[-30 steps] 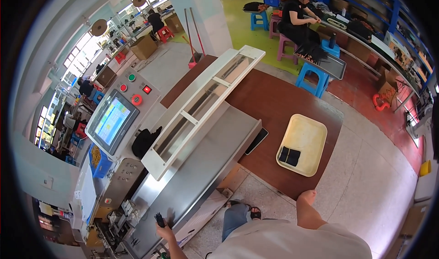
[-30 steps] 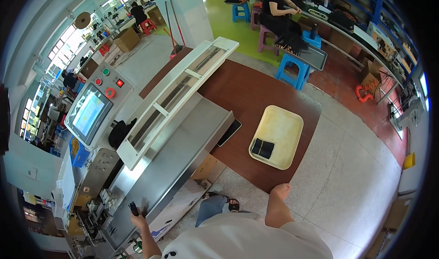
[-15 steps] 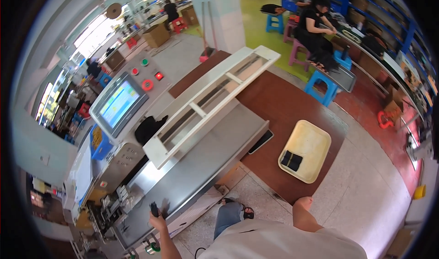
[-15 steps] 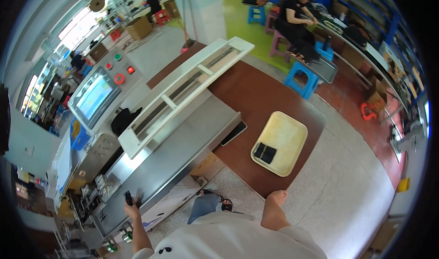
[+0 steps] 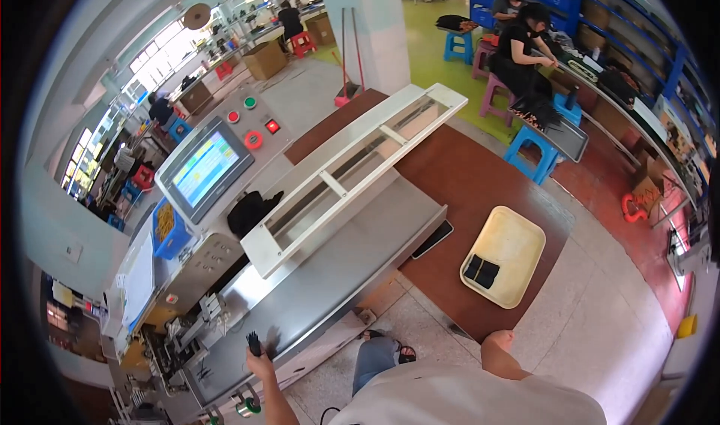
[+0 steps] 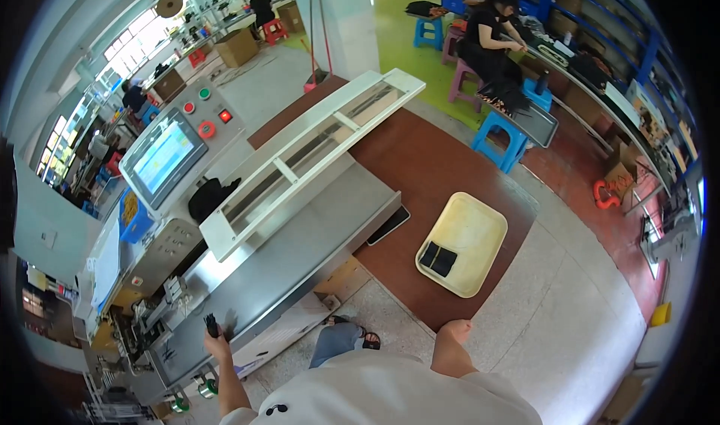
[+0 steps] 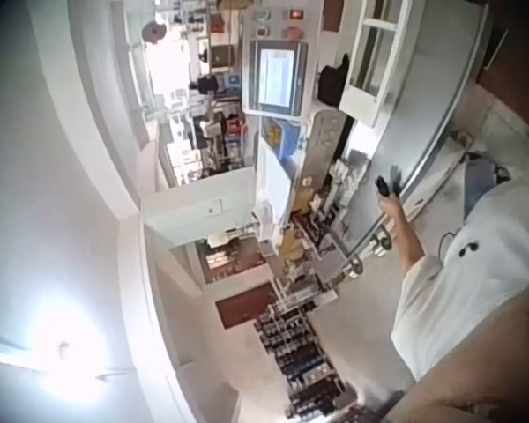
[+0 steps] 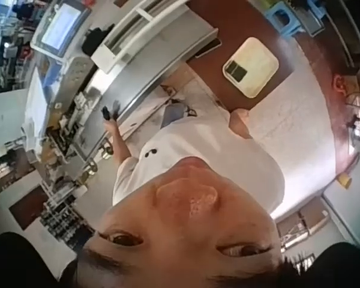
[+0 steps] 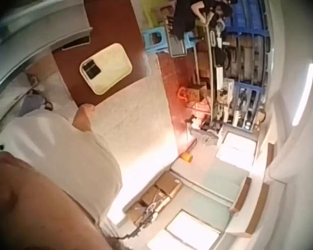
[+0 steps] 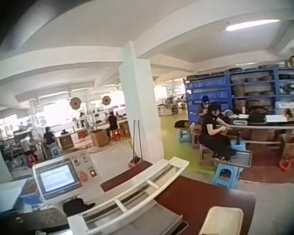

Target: Assembling electronic components at a production floor workstation.

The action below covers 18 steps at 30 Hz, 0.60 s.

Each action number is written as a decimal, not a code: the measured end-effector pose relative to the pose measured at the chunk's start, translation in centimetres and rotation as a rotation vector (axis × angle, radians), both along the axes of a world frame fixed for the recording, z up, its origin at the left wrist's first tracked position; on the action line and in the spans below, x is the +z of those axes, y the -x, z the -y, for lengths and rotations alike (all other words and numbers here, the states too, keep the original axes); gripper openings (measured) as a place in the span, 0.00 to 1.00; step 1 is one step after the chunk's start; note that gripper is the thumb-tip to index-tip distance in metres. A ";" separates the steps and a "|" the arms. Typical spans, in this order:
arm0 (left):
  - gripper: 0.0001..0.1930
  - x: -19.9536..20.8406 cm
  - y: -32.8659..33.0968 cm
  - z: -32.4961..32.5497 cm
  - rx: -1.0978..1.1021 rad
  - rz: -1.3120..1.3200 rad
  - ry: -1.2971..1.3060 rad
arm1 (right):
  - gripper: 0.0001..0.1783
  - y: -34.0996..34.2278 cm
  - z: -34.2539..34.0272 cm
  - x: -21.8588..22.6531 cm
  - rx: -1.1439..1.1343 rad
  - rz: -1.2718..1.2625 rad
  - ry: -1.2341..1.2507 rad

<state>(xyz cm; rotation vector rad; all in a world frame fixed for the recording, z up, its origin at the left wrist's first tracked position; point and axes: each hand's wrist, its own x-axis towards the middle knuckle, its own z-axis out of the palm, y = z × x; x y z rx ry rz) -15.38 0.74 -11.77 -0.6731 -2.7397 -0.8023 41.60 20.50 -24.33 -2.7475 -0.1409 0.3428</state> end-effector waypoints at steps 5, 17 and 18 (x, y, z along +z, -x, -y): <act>0.13 -0.3 0.0 0.1 0.017 0.008 -0.026 | 0.27 -0.2 0.0 0.3 -0.003 -0.041 0.001; 0.11 -0.2 -0.1 -0.5 0.038 -0.031 -0.053 | 0.28 0.0 -0.6 0.5 -0.042 -0.019 -0.059; 0.11 -0.1 -0.4 -0.6 0.036 -0.035 -0.066 | 0.28 0.0 -0.5 0.7 -0.040 -0.023 -0.059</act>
